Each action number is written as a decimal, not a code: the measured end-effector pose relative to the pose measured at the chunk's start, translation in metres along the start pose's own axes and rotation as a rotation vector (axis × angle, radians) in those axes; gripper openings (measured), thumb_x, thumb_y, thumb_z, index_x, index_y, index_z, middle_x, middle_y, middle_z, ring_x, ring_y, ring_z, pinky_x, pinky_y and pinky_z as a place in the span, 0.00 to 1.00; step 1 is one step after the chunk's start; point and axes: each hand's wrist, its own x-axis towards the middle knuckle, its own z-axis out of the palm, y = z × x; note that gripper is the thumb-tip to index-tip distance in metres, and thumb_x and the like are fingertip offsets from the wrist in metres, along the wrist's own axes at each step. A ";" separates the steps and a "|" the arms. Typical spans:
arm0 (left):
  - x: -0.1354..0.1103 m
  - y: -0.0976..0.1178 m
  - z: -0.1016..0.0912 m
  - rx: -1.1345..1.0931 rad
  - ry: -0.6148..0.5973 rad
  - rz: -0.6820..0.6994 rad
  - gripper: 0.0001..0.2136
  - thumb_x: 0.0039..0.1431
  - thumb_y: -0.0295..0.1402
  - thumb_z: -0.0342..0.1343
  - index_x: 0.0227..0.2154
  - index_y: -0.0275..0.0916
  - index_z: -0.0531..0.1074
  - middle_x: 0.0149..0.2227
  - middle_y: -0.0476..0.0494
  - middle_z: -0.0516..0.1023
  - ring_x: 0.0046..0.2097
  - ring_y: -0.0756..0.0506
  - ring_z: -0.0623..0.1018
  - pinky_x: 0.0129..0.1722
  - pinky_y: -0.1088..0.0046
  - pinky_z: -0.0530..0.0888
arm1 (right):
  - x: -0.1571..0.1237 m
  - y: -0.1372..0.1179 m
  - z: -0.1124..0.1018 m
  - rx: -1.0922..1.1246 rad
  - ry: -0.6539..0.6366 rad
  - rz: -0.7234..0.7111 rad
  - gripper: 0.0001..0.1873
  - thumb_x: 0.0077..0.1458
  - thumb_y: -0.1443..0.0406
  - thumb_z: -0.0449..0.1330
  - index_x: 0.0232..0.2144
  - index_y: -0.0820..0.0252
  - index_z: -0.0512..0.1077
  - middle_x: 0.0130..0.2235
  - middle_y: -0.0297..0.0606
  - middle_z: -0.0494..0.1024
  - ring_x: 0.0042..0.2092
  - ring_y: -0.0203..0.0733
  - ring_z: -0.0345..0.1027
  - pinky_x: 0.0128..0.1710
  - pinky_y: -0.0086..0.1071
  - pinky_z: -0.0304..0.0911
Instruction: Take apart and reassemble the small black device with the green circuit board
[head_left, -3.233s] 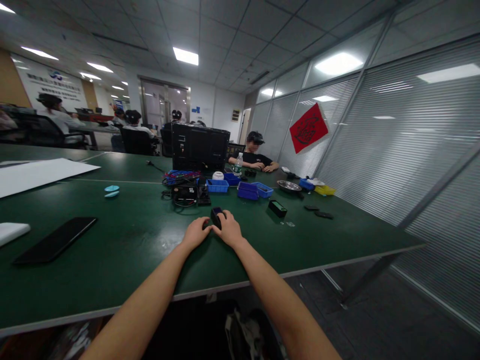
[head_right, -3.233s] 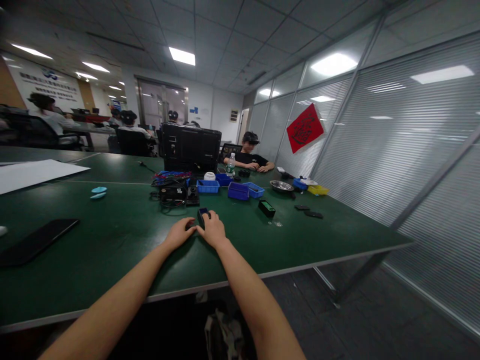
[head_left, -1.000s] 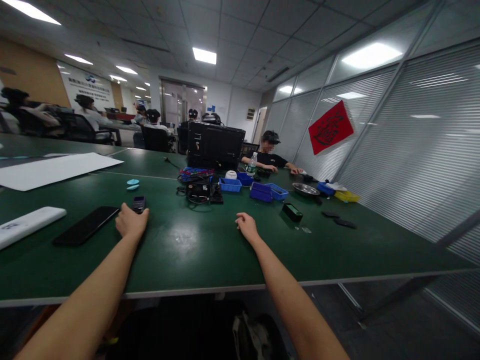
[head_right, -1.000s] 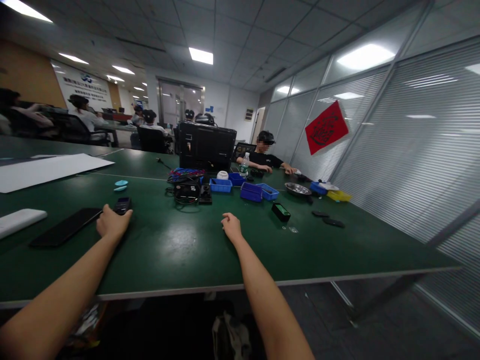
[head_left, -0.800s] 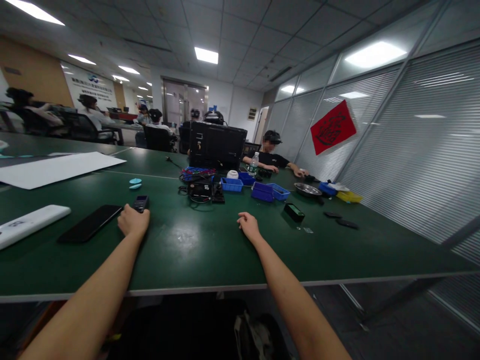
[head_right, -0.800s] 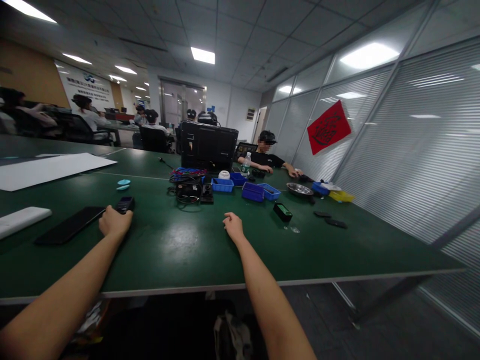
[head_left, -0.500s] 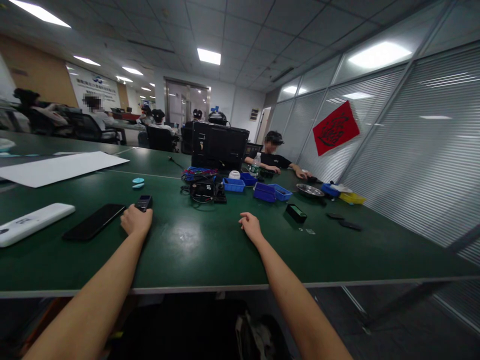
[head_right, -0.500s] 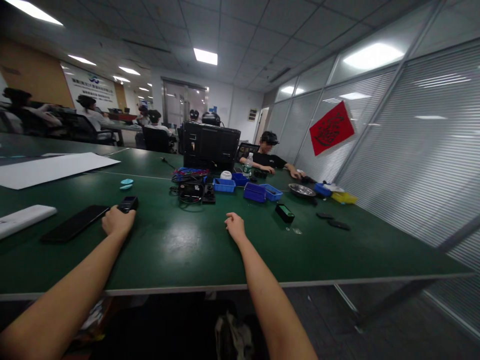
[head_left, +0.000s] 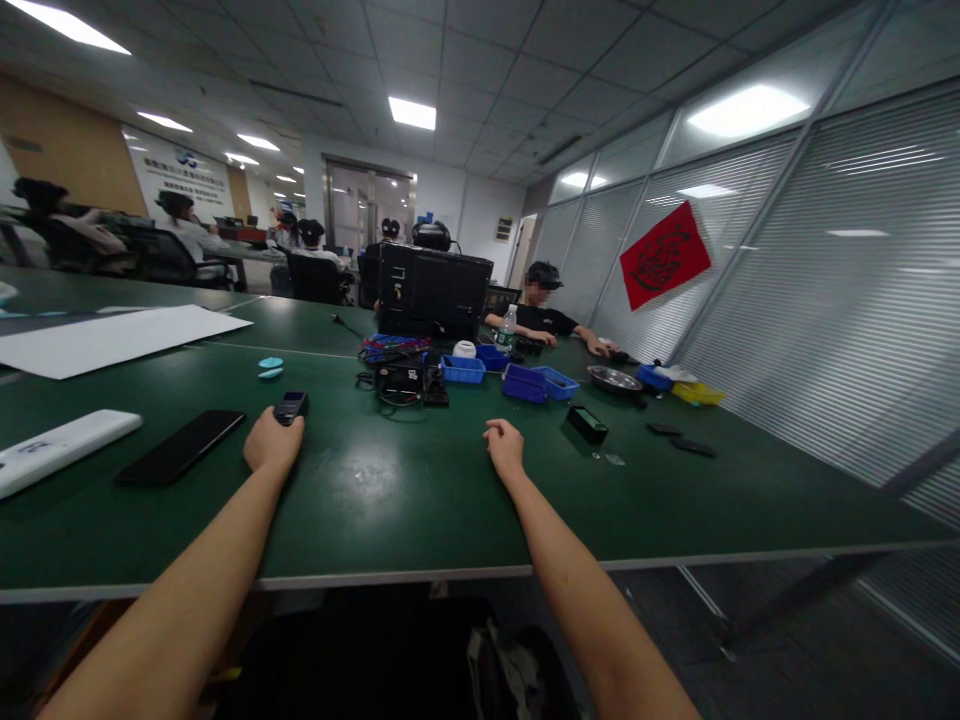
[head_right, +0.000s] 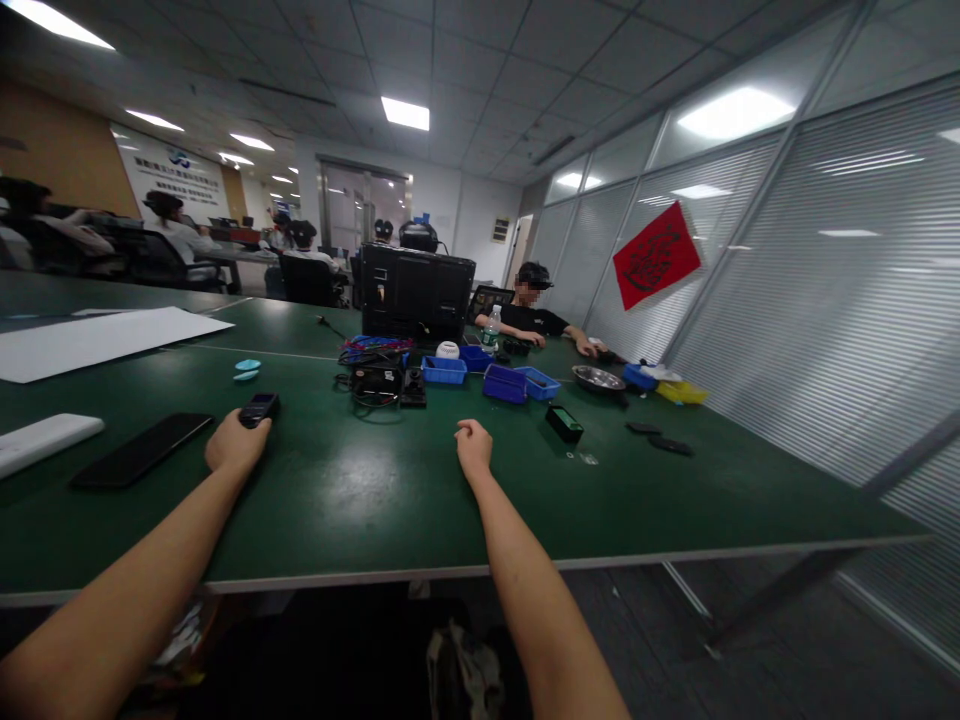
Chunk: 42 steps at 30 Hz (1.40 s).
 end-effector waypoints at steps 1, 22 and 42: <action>0.000 0.000 0.001 0.000 -0.011 0.013 0.27 0.48 0.45 0.49 0.49 0.34 0.64 0.45 0.31 0.71 0.47 0.34 0.71 0.42 0.61 0.67 | 0.000 0.000 -0.001 -0.008 0.020 -0.006 0.16 0.47 0.67 0.45 0.34 0.60 0.70 0.28 0.34 0.75 0.27 0.35 0.67 0.29 0.27 0.62; -0.116 0.093 0.059 -0.016 -0.401 0.563 0.28 0.50 0.42 0.51 0.53 0.35 0.57 0.48 0.35 0.71 0.47 0.41 0.71 0.43 0.70 0.65 | -0.002 -0.005 -0.001 -0.081 0.011 -0.046 0.16 0.46 0.68 0.45 0.32 0.59 0.71 0.29 0.34 0.75 0.32 0.37 0.67 0.35 0.28 0.60; -0.130 0.107 0.110 -0.329 -0.486 0.520 0.26 0.47 0.25 0.48 0.53 0.35 0.59 0.49 0.39 0.70 0.48 0.46 0.71 0.48 0.72 0.65 | -0.025 -0.031 0.026 -0.455 -0.157 -0.048 0.23 0.46 0.55 0.56 0.44 0.60 0.65 0.39 0.45 0.72 0.42 0.46 0.64 0.40 0.34 0.58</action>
